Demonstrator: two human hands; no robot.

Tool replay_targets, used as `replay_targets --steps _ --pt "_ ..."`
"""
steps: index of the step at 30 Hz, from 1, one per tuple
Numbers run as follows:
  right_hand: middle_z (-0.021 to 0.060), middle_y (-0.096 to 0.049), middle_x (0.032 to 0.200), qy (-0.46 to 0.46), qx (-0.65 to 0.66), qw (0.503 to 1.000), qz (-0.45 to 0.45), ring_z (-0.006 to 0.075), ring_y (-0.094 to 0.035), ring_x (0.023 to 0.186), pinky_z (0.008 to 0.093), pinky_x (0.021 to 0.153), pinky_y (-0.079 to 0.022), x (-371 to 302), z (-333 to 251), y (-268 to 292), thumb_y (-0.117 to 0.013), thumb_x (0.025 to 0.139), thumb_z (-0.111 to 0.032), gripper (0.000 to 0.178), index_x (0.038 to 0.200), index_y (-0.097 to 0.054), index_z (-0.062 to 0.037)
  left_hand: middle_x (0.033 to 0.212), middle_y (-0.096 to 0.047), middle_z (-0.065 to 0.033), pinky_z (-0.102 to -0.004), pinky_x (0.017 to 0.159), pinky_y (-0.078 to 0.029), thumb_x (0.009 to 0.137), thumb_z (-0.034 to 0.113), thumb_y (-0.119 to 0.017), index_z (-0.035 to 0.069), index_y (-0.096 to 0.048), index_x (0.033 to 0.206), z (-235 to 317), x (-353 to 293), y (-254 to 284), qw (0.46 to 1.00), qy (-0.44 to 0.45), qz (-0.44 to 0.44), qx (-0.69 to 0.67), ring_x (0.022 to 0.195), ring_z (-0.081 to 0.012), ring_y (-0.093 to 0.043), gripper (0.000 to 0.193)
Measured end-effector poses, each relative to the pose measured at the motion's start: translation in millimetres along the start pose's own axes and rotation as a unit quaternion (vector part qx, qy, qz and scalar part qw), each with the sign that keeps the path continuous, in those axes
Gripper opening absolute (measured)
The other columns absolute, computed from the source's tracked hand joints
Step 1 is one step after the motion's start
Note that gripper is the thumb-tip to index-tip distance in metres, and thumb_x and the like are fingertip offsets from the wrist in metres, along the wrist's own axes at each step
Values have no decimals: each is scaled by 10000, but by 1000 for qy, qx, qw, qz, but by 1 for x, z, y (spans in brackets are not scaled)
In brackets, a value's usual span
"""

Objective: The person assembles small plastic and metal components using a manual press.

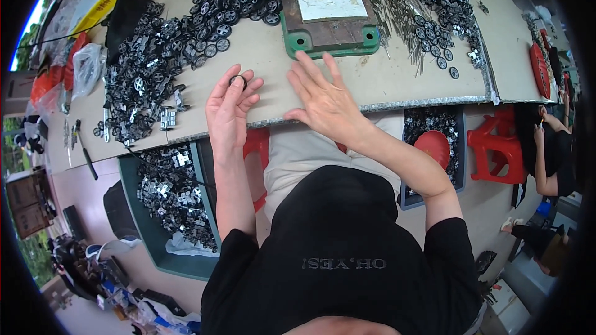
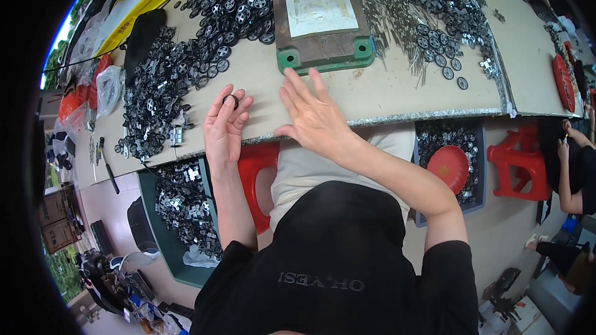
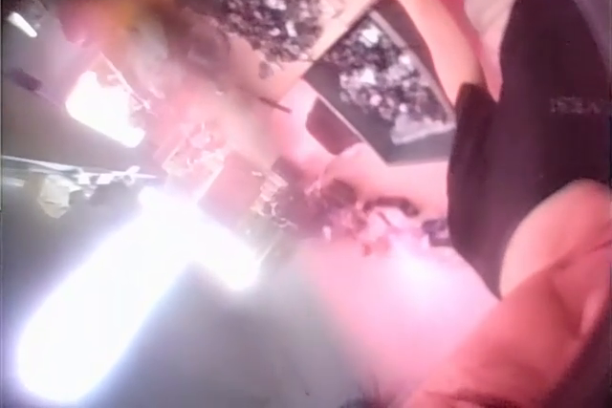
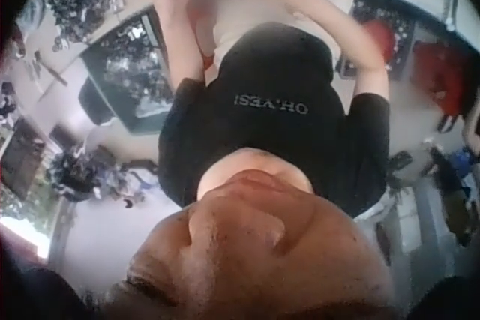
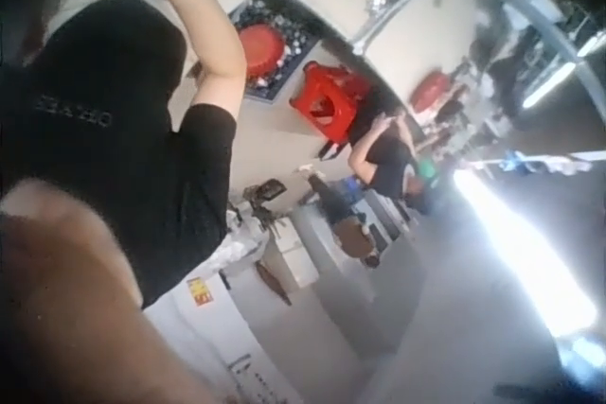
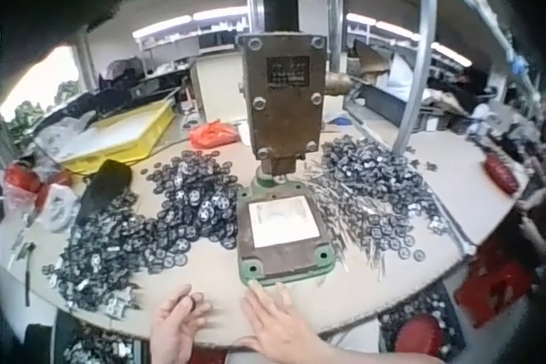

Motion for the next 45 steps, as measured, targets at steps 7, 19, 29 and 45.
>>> replay_targets --steps 7,19,29,45 --pt "92 -556 1189 -13 52 998 20 255 -425 1225 456 1043 -212 -63 11 13 -647 767 -329 503 1135 -556 1 1059 -607 -168 -264 707 -551 897 60 -543 -50 -486 1207 1 0 -2 1000 -24 -6 11 924 -251 -640 334" --pt "77 -588 952 -42 122 977 169 250 -540 892 355 790 -423 -31 33 28 -667 733 -81 305 1029 -610 -32 1079 -593 -186 -284 726 -549 896 71 -549 -63 -474 1221 -2 2 -11 998 -39 -10 47 933 -265 -635 359" --pt "86 -536 928 -52 115 990 58 254 -510 860 360 747 -425 -15 36 10 -661 759 -150 312 1046 -605 -42 1124 -570 -205 -296 783 -543 914 70 -511 -76 -434 1257 0 5 -10 998 -15 -24 50 975 -276 -619 381" --pt "74 -543 834 -46 142 987 61 244 -531 786 339 683 -442 -46 39 25 -676 730 -118 165 849 -593 -38 1127 -573 -196 -296 790 -541 909 68 -522 -71 -442 1254 0 5 -9 998 -13 -26 62 988 -275 -615 381"
Point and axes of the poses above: each hand's wrist, its own x-axis towards the middle knuckle, its own y-axis out of the back of the hand, z = x × y, the point moved 4 cm from there along x, towards the middle knuckle
